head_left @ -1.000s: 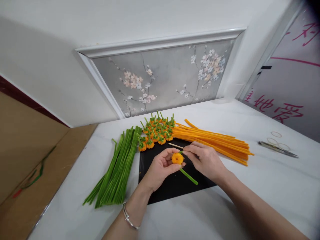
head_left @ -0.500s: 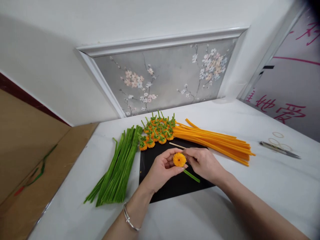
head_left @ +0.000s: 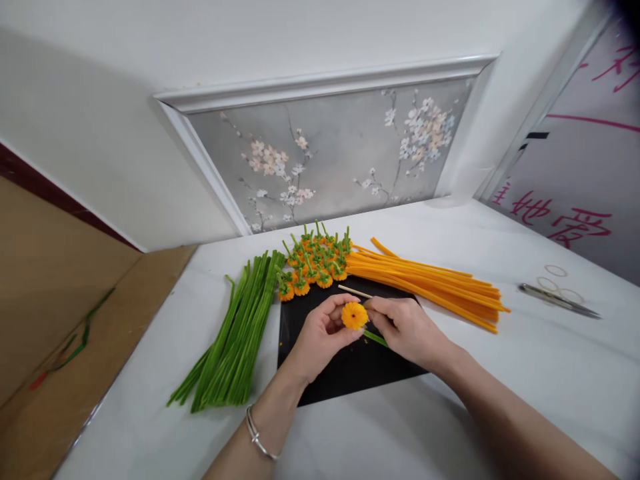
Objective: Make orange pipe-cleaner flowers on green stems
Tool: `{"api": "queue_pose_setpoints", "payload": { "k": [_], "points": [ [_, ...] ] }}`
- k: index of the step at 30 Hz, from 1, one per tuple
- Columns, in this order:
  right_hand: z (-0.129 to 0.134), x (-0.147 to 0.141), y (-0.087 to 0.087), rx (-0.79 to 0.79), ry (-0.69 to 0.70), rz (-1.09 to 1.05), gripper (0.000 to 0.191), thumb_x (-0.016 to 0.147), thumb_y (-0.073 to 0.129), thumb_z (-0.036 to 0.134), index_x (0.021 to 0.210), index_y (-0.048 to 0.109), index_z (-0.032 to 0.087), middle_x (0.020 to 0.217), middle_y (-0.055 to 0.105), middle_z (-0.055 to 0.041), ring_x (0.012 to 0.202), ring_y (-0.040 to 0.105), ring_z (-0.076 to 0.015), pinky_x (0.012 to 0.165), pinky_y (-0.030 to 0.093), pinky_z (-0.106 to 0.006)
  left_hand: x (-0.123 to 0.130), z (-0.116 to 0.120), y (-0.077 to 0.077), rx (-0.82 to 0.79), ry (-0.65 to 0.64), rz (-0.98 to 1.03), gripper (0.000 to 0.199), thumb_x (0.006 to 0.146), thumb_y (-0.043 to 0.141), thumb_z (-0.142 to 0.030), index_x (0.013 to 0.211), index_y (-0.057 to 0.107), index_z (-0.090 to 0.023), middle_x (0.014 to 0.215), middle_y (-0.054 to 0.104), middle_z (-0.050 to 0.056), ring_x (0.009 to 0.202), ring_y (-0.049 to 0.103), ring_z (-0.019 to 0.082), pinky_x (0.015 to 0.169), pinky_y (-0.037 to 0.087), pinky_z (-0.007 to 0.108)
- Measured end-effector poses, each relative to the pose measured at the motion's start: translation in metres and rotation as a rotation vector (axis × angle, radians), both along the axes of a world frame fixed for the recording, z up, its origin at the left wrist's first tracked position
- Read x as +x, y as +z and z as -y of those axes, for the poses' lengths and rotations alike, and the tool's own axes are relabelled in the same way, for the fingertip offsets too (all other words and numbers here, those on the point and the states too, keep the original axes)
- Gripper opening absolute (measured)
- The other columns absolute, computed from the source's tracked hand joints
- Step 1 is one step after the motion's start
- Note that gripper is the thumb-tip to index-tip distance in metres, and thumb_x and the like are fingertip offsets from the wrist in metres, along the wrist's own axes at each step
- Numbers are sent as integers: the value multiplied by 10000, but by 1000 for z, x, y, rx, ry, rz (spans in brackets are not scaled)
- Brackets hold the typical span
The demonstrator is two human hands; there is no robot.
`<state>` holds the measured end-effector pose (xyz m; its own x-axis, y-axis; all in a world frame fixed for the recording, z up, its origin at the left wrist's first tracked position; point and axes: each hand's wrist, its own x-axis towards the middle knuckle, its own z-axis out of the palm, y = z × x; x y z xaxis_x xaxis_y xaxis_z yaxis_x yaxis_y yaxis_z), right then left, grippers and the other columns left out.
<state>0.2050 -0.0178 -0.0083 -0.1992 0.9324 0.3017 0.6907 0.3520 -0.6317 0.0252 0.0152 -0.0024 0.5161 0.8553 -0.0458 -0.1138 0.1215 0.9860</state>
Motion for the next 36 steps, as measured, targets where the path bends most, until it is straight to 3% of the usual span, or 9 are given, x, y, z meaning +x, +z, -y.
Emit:
{"api": "queue_pose_setpoints", "payload": {
  "k": [7, 13, 17, 19, 24, 28, 32, 36],
  "points": [
    [3, -8, 4, -70, 55, -43, 277, 965, 386, 268, 725, 514, 213, 622, 572, 27, 547, 528, -120, 539, 344, -221, -1, -3, -12, 22, 116, 70, 363, 668, 792, -138, 996, 651, -206, 899, 638, -10, 790, 583, 97, 720, 464, 182],
    [4, -11, 4, -62, 30, 54, 172, 961, 422, 281, 973, 576, 204, 816, 686, -31, 719, 643, -171, 623, 414, -245, 1, -3, -11, 48, 177, 60, 370, 714, 757, -177, 1055, 620, -217, 985, 632, 11, 875, 594, 125, 789, 473, 217],
    [3, -8, 1, 43, -79, 323, 187, 951, 437, 240, 1043, 597, 206, 909, 709, -47, 743, 666, -189, 558, 356, -250, -2, -3, -7, 224, 90, -99, 488, 748, 716, -200, 1206, 551, -229, 1169, 600, 70, 1062, 581, 196, 853, 490, 272],
    [3, -7, 1, 78, -102, 467, 167, 941, 462, 218, 1010, 612, 204, 855, 708, -37, 676, 658, -180, 505, 290, -258, -2, -3, -7, 359, 124, -222, 539, 739, 719, -209, 1242, 528, -242, 1229, 582, 83, 1099, 571, 221, 855, 503, 300],
    [4, -10, 4, 158, -64, 578, 148, 957, 489, 248, 950, 625, 190, 766, 687, -29, 695, 647, -165, 516, 266, -268, 1, -2, -10, 637, 155, -451, 245, 848, 571, -189, 1078, 651, -214, 1125, 664, 75, 1022, 619, 212, 920, 484, 347],
    [3, -10, 2, 242, -85, 577, 129, 936, 549, 280, 917, 638, 188, 732, 672, -15, 663, 636, -157, 525, 287, -278, 1, -2, -13, 469, 111, -406, 251, 906, 482, -218, 1106, 632, -201, 1077, 671, 76, 945, 640, 192, 869, 515, 325],
    [3, -10, -2, 404, -113, 518, 110, 924, 568, 231, 977, 647, 176, 709, 658, -8, 656, 617, -144, 563, 339, -275, 3, 0, -13, 134, 89, -114, 188, 929, 472, -269, 1047, 606, -213, 1194, 611, 58, 1046, 602, 180, 867, 528, 300],
    [6, -17, -5, 581, -116, 402, 166, 939, 527, 197, 1034, 650, 141, 764, 671, -29, 676, 600, -151, 625, 392, -288, 8, 3, -8, -29, 123, 168, 130, 919, 507, -229, 1017, 592, -227, 1201, 609, 47, 1114, 583, 191, 808, 533, 248]
  ]
}}
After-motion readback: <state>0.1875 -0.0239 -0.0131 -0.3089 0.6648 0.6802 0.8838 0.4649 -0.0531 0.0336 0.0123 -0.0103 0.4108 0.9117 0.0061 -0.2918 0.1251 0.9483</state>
